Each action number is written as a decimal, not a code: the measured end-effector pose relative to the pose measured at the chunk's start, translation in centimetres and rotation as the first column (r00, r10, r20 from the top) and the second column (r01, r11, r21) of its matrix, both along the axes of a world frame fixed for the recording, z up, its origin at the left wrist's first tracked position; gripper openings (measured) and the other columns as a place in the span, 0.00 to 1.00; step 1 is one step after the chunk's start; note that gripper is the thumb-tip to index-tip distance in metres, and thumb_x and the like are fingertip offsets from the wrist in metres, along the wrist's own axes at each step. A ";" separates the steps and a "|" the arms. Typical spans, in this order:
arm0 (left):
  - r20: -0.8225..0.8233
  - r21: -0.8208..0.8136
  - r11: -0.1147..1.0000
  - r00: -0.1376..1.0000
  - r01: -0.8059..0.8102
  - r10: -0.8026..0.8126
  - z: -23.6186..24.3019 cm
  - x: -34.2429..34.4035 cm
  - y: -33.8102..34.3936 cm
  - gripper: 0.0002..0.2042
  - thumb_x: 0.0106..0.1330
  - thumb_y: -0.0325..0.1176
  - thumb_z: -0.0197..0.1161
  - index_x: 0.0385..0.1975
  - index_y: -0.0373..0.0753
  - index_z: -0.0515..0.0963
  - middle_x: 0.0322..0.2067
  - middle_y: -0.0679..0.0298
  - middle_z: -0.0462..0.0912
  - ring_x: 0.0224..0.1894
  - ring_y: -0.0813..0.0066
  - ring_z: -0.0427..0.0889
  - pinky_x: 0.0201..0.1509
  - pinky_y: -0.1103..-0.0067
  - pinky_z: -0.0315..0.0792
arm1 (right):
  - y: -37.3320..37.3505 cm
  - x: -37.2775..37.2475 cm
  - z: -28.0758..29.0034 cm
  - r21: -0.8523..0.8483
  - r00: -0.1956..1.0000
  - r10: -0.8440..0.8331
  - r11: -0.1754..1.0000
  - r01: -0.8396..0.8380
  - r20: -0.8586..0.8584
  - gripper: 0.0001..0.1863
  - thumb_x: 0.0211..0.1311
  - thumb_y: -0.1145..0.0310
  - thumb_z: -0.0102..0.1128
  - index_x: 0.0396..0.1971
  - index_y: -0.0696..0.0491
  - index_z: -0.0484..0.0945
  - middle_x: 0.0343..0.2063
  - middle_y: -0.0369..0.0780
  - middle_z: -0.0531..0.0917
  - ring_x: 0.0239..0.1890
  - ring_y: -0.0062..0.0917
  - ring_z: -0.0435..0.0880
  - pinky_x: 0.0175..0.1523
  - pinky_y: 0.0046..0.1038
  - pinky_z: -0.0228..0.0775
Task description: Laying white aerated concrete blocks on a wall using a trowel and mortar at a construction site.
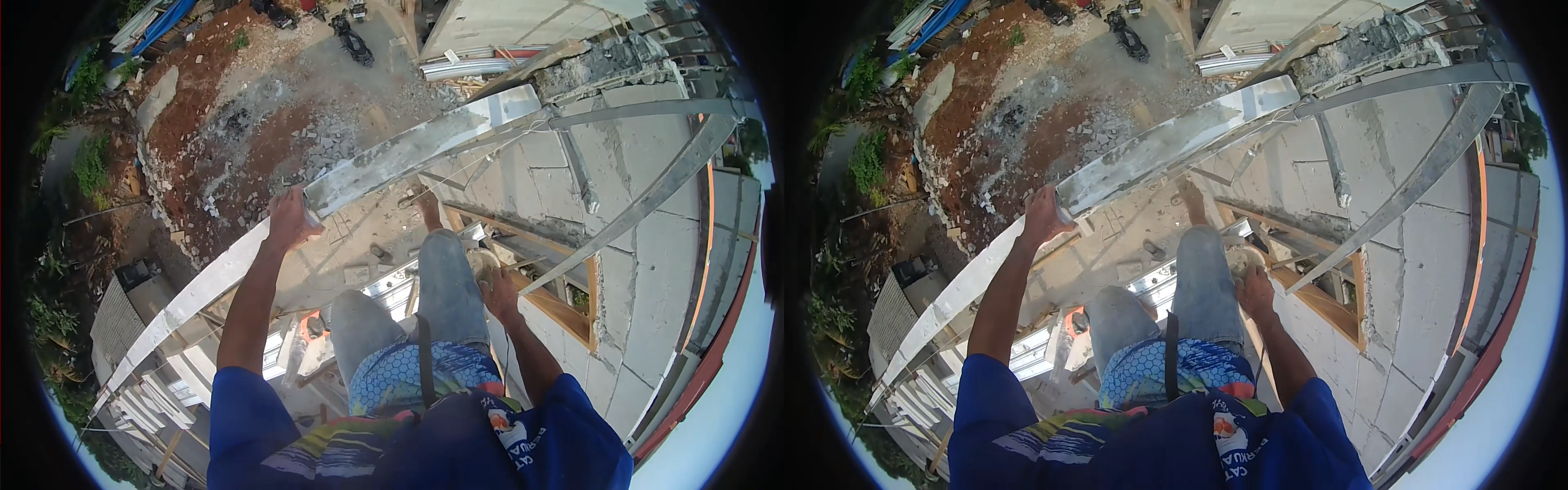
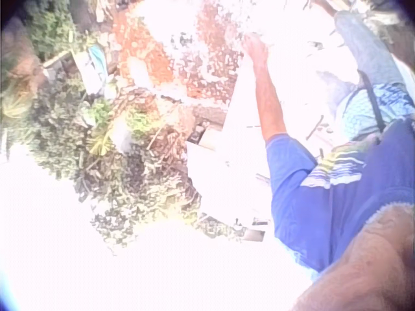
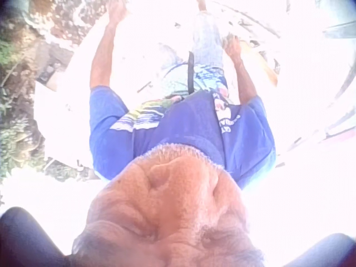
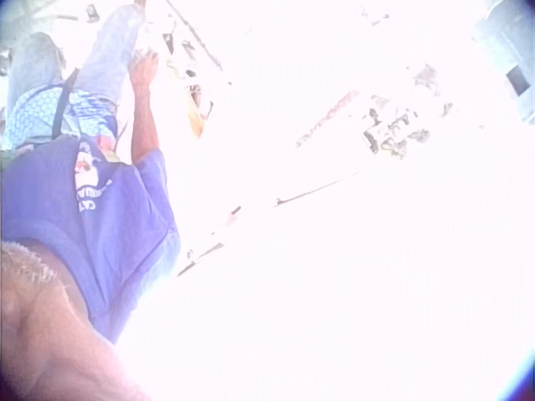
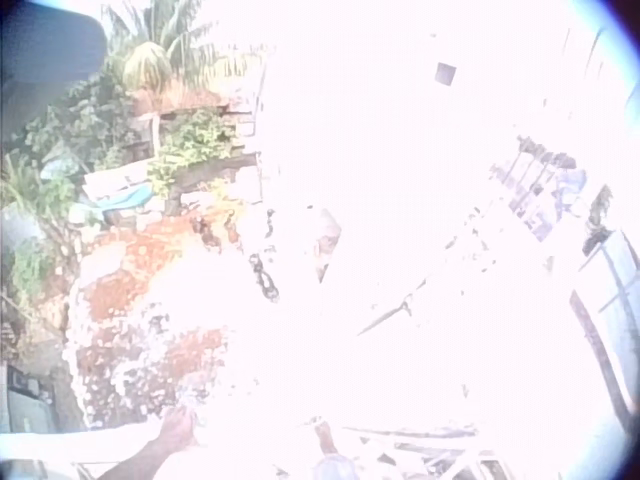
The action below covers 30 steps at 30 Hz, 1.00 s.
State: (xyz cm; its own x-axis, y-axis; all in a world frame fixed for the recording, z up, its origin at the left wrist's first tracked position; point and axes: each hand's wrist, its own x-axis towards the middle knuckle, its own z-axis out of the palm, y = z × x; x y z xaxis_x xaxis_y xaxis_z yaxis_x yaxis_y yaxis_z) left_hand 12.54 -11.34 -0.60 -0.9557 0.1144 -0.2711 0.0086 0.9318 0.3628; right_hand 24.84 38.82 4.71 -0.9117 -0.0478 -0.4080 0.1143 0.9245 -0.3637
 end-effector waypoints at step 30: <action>-0.084 0.293 0.956 0.995 -0.033 0.060 2.1 -0.7 2.7 0.34 0.36 0.36 0.80 0.45 0.34 0.69 0.38 0.51 0.81 0.41 0.54 0.82 0.48 0.66 0.75 | -3.3 30.5 -25.7 0.198 0.700 -0.360 0.932 0.305 0.616 0.26 0.54 0.53 0.63 0.47 0.57 0.76 0.46 0.54 0.79 0.51 0.46 0.79 0.55 0.44 0.72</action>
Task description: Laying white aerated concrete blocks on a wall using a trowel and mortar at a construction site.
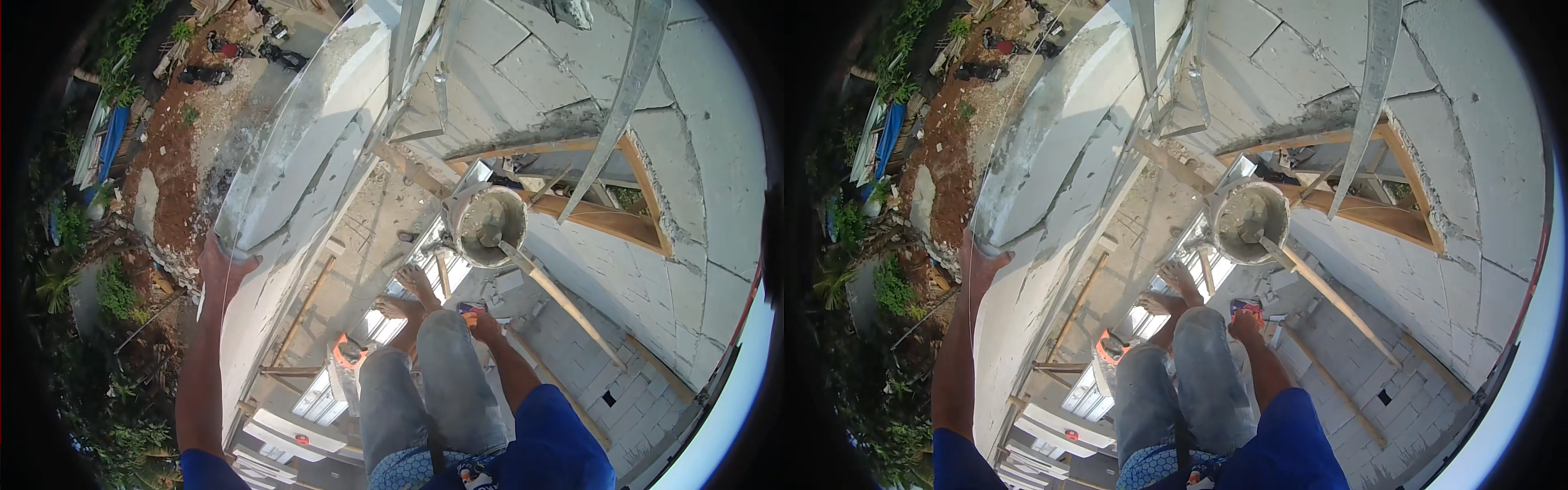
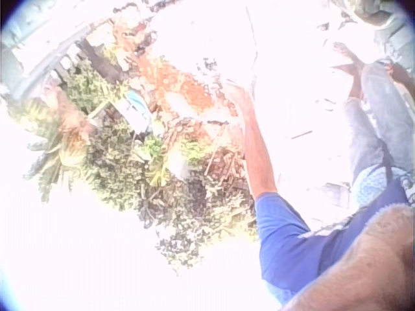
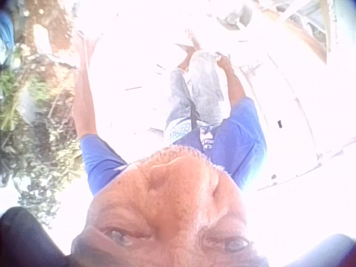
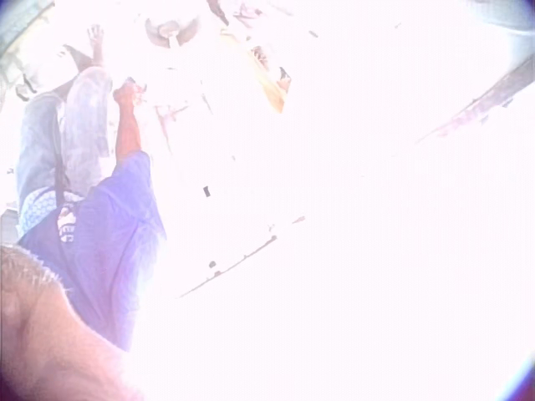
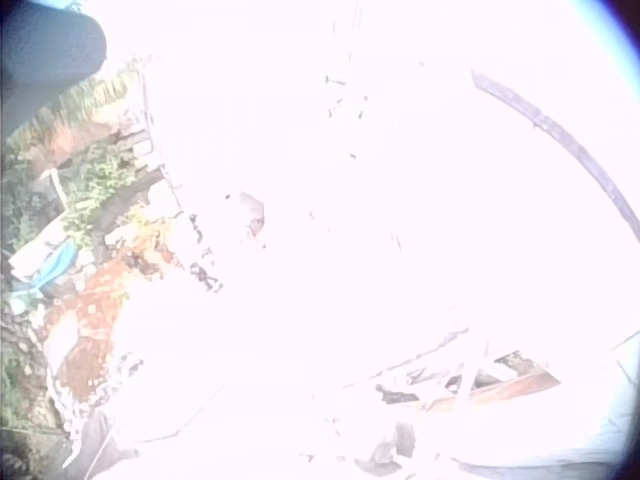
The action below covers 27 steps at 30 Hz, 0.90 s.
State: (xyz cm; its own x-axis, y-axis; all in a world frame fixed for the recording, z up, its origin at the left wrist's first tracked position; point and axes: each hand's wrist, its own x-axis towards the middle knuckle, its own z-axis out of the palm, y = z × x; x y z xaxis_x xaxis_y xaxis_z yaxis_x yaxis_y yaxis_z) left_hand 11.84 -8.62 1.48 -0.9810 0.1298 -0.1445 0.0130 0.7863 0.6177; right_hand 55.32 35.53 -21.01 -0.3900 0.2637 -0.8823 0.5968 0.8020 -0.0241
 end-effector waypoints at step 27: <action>0.236 -0.094 0.991 0.965 -0.099 0.119 0.3 0.5 1.2 0.55 0.34 0.51 0.77 0.65 0.35 0.58 0.54 0.54 0.70 0.59 0.61 0.69 0.64 0.67 0.62 | -3.8 -2.0 -29.1 -0.031 0.945 -0.270 0.963 0.269 -0.187 0.24 0.56 0.67 0.60 0.49 0.63 0.64 0.40 0.59 0.80 0.47 0.54 0.79 0.52 0.49 0.69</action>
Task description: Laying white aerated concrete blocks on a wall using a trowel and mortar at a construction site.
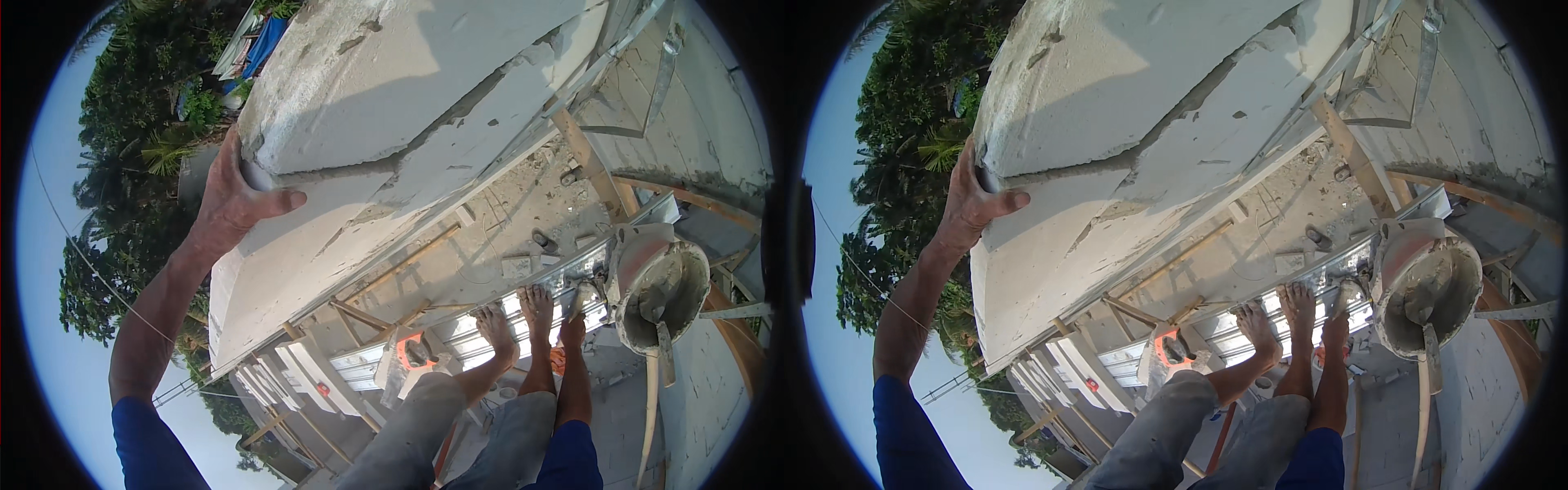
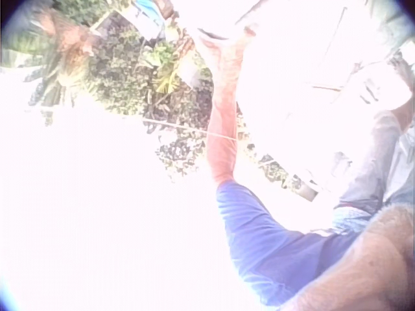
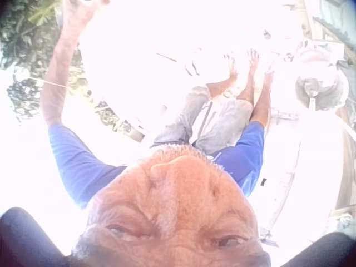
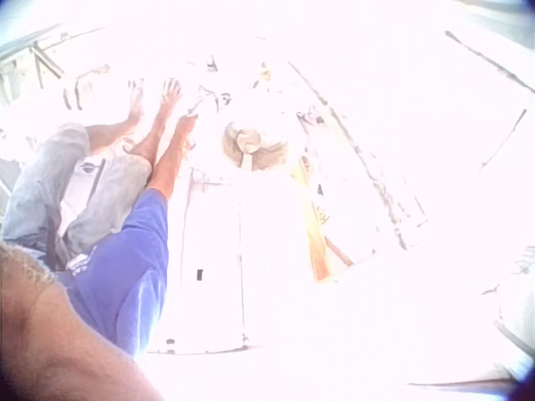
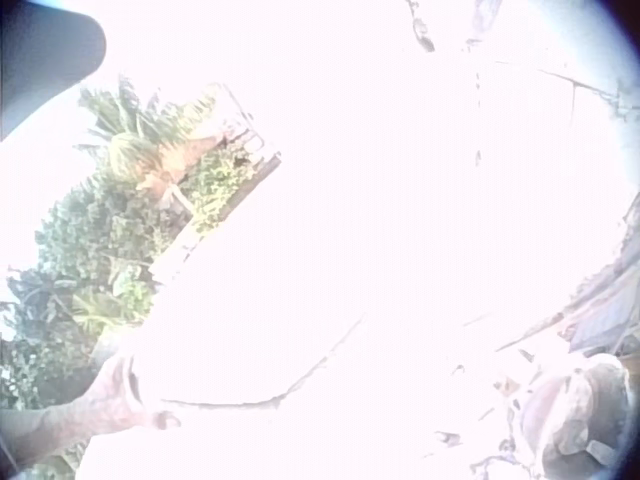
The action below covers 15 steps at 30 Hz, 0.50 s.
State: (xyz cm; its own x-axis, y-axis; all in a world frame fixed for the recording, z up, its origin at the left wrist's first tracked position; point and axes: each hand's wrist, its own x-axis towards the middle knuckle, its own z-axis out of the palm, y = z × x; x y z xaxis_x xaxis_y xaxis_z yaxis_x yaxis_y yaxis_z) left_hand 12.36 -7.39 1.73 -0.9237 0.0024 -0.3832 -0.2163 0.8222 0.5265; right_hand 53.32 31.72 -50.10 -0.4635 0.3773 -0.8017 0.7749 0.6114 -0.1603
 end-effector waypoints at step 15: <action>-0.080 0.018 0.985 0.982 0.174 -0.172 -1.3 -0.3 -3.4 0.49 0.35 0.44 0.80 0.59 0.30 0.61 0.54 0.45 0.72 0.58 0.52 0.73 0.64 0.65 0.66 | 1.8 1.6 20.4 0.169 0.996 -0.006 0.986 -0.008 0.084 0.21 0.51 0.60 0.58 0.41 0.60 0.71 0.37 0.59 0.81 0.45 0.54 0.81 0.50 0.49 0.71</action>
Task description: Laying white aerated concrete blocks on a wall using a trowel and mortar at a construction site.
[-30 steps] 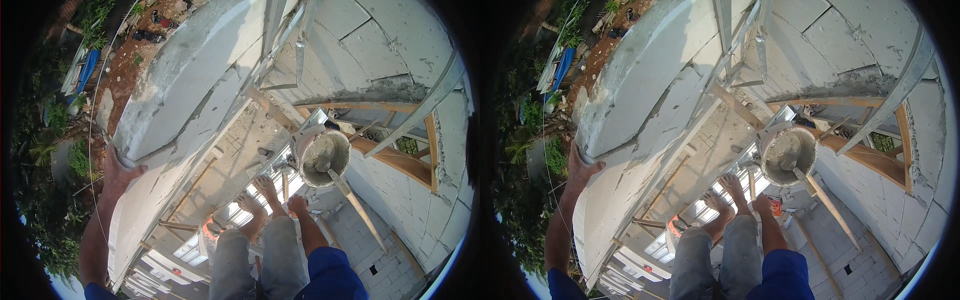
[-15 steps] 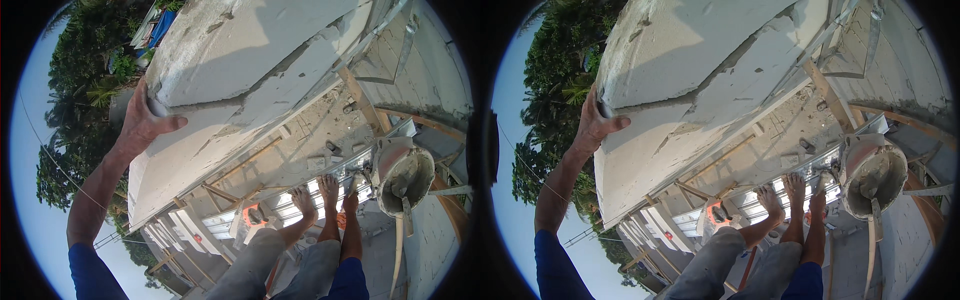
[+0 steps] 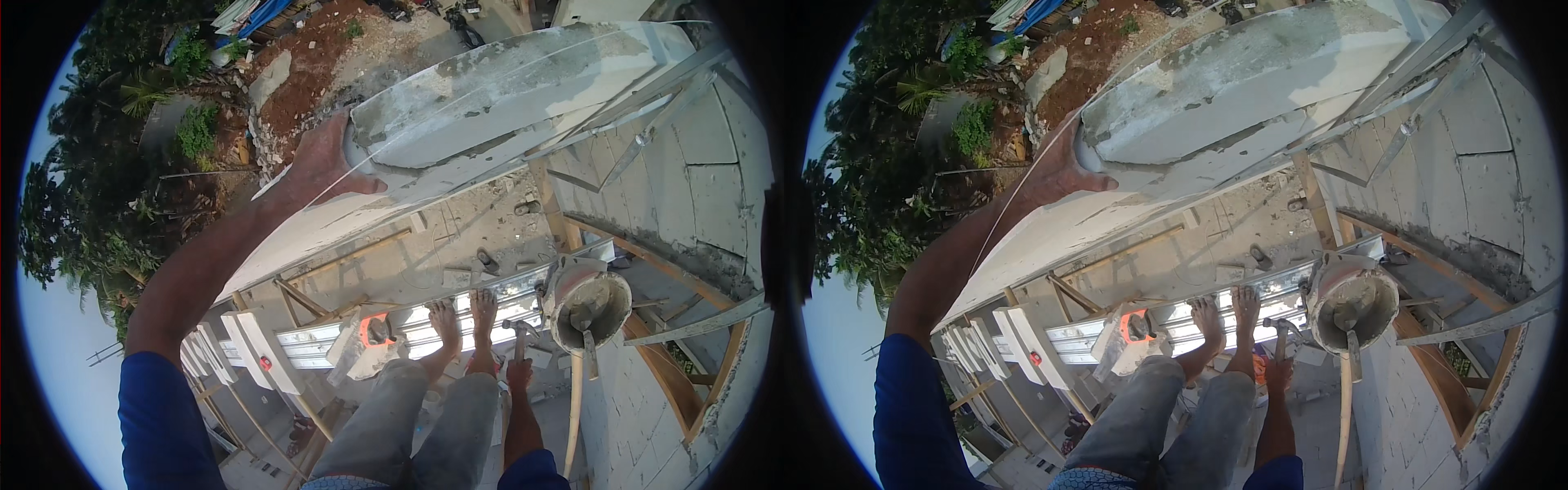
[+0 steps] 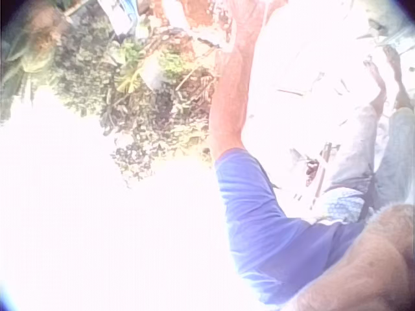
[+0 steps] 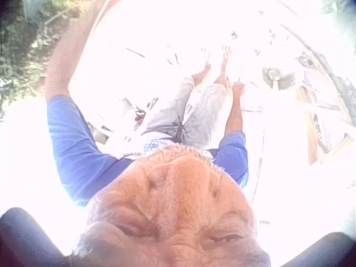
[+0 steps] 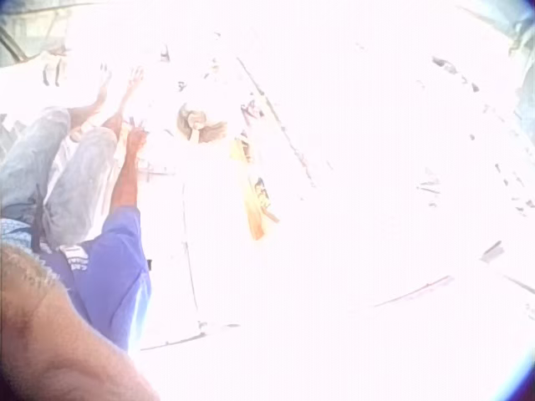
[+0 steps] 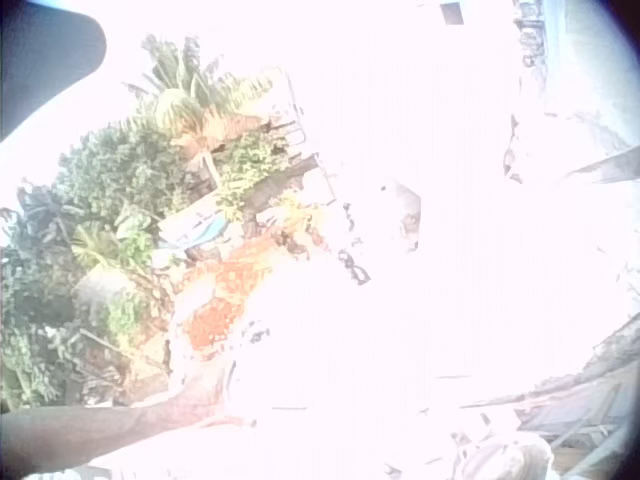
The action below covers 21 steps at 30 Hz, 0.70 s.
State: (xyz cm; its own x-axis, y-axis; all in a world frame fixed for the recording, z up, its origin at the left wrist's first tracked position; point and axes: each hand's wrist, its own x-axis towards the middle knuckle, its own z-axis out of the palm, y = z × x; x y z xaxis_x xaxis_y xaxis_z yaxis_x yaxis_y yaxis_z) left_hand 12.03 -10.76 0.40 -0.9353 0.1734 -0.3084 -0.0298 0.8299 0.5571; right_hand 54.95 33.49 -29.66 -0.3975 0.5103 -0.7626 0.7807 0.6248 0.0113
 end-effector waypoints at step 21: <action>0.026 -0.158 0.980 0.992 0.122 -0.120 -1.9 0.0 -1.6 0.54 0.30 0.49 0.79 0.60 0.32 0.59 0.57 0.49 0.67 0.66 0.52 0.61 0.68 0.52 0.49 | 5.3 -10.0 31.6 0.000 0.882 0.390 0.915 -0.404 -0.263 0.20 0.49 0.62 0.65 0.36 0.62 0.74 0.29 0.54 0.81 0.35 0.50 0.81 0.41 0.44 0.72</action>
